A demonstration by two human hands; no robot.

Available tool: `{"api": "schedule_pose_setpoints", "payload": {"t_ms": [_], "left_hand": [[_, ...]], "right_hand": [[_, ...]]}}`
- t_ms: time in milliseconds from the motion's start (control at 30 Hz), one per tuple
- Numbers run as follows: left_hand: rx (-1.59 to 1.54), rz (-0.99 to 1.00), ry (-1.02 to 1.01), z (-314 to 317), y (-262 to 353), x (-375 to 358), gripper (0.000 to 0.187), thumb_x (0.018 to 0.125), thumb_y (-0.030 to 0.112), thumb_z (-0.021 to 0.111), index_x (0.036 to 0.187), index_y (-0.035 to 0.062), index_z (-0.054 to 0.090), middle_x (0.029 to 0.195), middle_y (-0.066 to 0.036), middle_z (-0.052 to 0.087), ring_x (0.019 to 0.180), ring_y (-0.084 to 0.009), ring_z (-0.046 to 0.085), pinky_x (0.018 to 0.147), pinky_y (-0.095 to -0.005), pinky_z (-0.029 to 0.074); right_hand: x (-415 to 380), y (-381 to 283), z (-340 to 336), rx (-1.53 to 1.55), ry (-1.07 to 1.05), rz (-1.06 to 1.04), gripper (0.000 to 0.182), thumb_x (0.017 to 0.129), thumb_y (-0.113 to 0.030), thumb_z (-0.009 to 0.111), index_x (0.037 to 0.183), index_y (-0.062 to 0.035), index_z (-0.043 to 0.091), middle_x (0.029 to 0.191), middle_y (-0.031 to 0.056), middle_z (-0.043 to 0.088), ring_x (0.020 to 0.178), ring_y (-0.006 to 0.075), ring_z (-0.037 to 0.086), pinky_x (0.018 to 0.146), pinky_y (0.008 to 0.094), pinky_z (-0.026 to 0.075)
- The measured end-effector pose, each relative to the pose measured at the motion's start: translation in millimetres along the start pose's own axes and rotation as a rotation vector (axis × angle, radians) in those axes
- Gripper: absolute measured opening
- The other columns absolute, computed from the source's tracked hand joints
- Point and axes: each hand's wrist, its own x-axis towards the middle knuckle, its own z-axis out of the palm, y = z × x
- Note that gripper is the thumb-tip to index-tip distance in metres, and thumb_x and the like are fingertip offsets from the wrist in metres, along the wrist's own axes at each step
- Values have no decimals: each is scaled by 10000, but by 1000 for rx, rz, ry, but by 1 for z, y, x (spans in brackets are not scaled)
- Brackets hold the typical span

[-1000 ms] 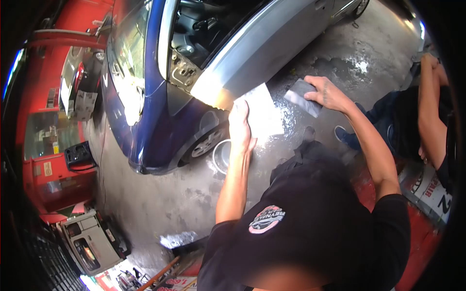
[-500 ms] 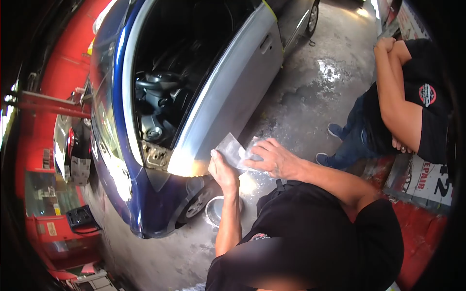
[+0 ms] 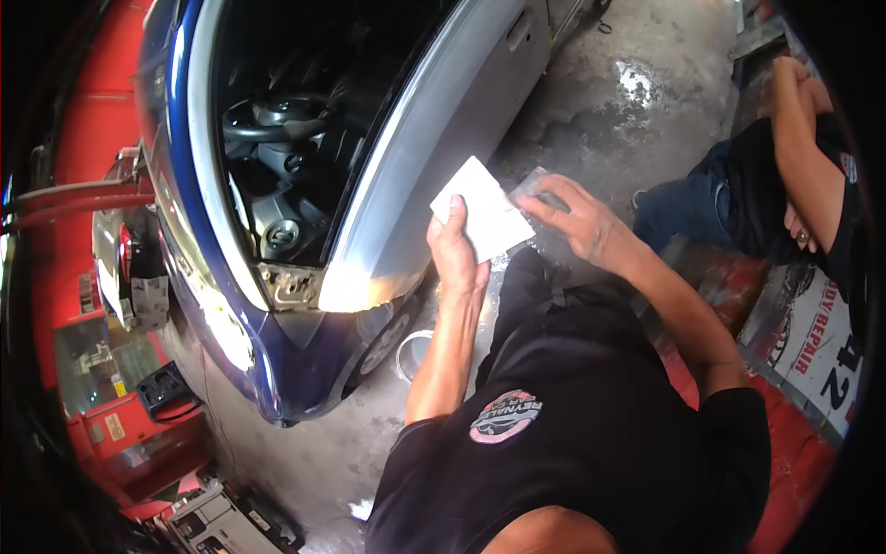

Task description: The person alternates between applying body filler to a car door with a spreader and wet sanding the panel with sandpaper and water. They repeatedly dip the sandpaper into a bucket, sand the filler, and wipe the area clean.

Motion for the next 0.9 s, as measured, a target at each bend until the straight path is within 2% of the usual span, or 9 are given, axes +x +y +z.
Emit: {"api": "schedule_pose_setpoints", "payload": {"t_ms": [67, 167, 267, 367, 533, 633, 700, 833, 900], "left_hand": [[79, 106, -101, 3, 19, 22, 356, 1073, 246, 633, 1288, -37, 615, 1145, -117, 730, 957, -195, 726, 859, -334, 584], [275, 241, -56, 22, 54, 54, 359, 1096, 303, 608, 1191, -38, 665, 1037, -69, 724, 899, -114, 677, 803, -282, 546], [683, 174, -129, 14, 54, 92, 494, 1140, 373, 491, 930, -22, 699, 815, 23, 618, 778, -47, 497, 680, -246, 425], [861, 340, -179, 28, 42, 118, 492, 1145, 343, 472, 936, -56, 669, 790, 13, 602, 759, -65, 476, 679, -266, 418], [741, 309, -107, 32, 40, 176, 487, 1147, 317, 456, 927, -65, 662, 804, -19, 618, 765, -76, 493, 692, -285, 435], [574, 465, -13, 61, 55, 200, 484, 1148, 344, 468, 999, -58, 695, 864, -38, 688, 790, -99, 594, 720, -293, 492], [466, 446, 36, 58, 57, 231, 466, 1145, 353, 482, 1093, -59, 692, 930, -69, 712, 839, -122, 636, 765, -295, 520], [268, 316, 111, 60, 51, 289, 425, 1124, 355, 526, 1149, -48, 660, 1085, -135, 730, 943, -214, 719, 869, -353, 571], [179, 310, 105, 73, 41, 311, 430, 1120, 362, 528, 1159, -46, 656, 1091, -130, 735, 963, -227, 727, 881, -365, 578]], "right_hand": [[-12, 32, 14, -128, -217, 201, 612, 811, 108, 570, 1372, -114, 674, 1310, 187, 575, 1285, 398, 578, 1098, 449, 483], [25, 40, 6, 18, -141, 340, 668, 805, 100, 561, 1418, -158, 623, 1315, 143, 584, 1252, 378, 590, 1086, 480, 490], [96, 32, -20, -247, 100, 71, 607, 837, 62, 570, 1400, -159, 626, 1301, 134, 589, 1260, 368, 582, 1066, 498, 484], [123, 25, -4, -416, 27, 4, 549, 839, 43, 576, 1350, -138, 655, 1279, 126, 604, 1277, 345, 576, 1063, 499, 473], [100, 67, 7, -187, -110, 168, 576, 813, 49, 595, 1348, -150, 671, 1299, 134, 621, 1270, 390, 582, 1097, 493, 459], [80, 123, 8, 299, -220, 374, 597, 860, 87, 564, 1418, -116, 624, 1401, 142, 606, 1281, 419, 596, 1103, 530, 477], [79, 152, -1, 1451, 263, 967, 580, 941, 76, 504, 1508, -49, 513, 1484, 171, 567, 1329, 428, 586, 1090, 615, 489], [90, 197, -40, 1740, 252, 803, 550, 1044, -108, 511, 1572, -9, 393, 1523, 192, 530, 1394, 425, 538, 1050, 698, 484], [97, 226, -52, 1924, 307, 742, 626, 1085, -370, 506, 1599, -42, 363, 1555, 205, 501, 1415, 435, 515, 1021, 731, 476]]}}
